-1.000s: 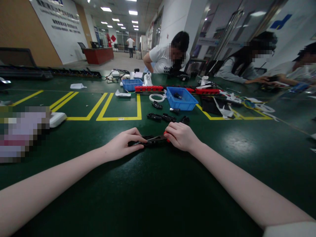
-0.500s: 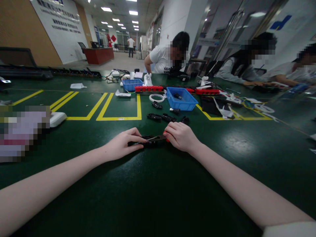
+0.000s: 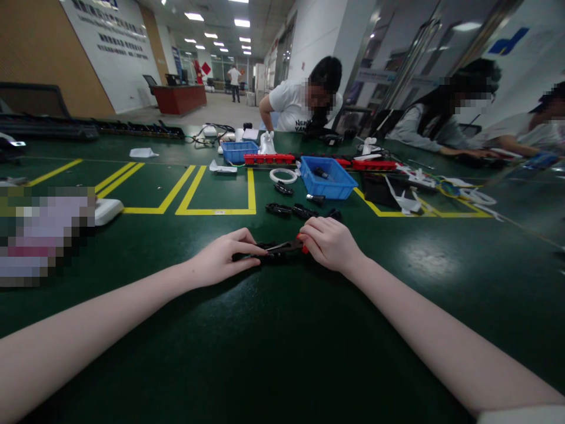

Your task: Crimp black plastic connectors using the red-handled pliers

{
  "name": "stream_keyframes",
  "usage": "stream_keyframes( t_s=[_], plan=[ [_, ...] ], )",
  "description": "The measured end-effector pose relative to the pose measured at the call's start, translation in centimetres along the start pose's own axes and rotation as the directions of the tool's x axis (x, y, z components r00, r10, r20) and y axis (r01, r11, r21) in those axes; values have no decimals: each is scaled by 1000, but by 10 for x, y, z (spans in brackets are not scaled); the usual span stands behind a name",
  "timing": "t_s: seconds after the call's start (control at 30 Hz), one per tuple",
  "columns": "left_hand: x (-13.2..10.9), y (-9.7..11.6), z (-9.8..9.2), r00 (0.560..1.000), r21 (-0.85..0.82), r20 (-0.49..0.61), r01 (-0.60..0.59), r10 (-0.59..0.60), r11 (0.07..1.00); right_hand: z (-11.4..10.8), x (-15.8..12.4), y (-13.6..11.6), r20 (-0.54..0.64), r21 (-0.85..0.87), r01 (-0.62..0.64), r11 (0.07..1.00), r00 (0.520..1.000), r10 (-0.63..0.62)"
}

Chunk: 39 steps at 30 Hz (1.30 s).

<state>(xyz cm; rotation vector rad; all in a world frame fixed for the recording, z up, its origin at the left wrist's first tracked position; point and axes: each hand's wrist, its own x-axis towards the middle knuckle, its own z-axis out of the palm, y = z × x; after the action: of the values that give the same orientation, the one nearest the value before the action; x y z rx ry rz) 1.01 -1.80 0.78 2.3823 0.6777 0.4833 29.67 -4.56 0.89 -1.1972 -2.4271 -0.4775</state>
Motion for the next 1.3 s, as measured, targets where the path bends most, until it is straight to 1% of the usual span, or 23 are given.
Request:
stream_keyframes(
  t_s=[0.37, 0.53, 0.9, 1.17, 1.3],
  plan=[
    [0, 0, 0, 1000, 10, -1, -4, 4, 1000, -1, -1, -1, -2, -7, 21, 1000, 1000, -21],
    [1, -2, 1, 1000, 17, -14, -16, 17, 1000, 1, 1, -4, 4, -12, 8, 1000, 1000, -8],
    [0, 0, 0, 1000, 0, -13, 3, -3, 1000, -1, 0, -11, 3, 0, -50, 999, 999, 50],
    [0, -1, 0, 1000, -7, -13, -10, 10, 1000, -4, 3, -8, -28, -71, -60, 996, 998, 58],
    [0, 0, 0, 1000, -7, -5, -1, 1, 1000, -6, 4, -6, -71, -125, -27, 992, 997, 18]
  ],
)
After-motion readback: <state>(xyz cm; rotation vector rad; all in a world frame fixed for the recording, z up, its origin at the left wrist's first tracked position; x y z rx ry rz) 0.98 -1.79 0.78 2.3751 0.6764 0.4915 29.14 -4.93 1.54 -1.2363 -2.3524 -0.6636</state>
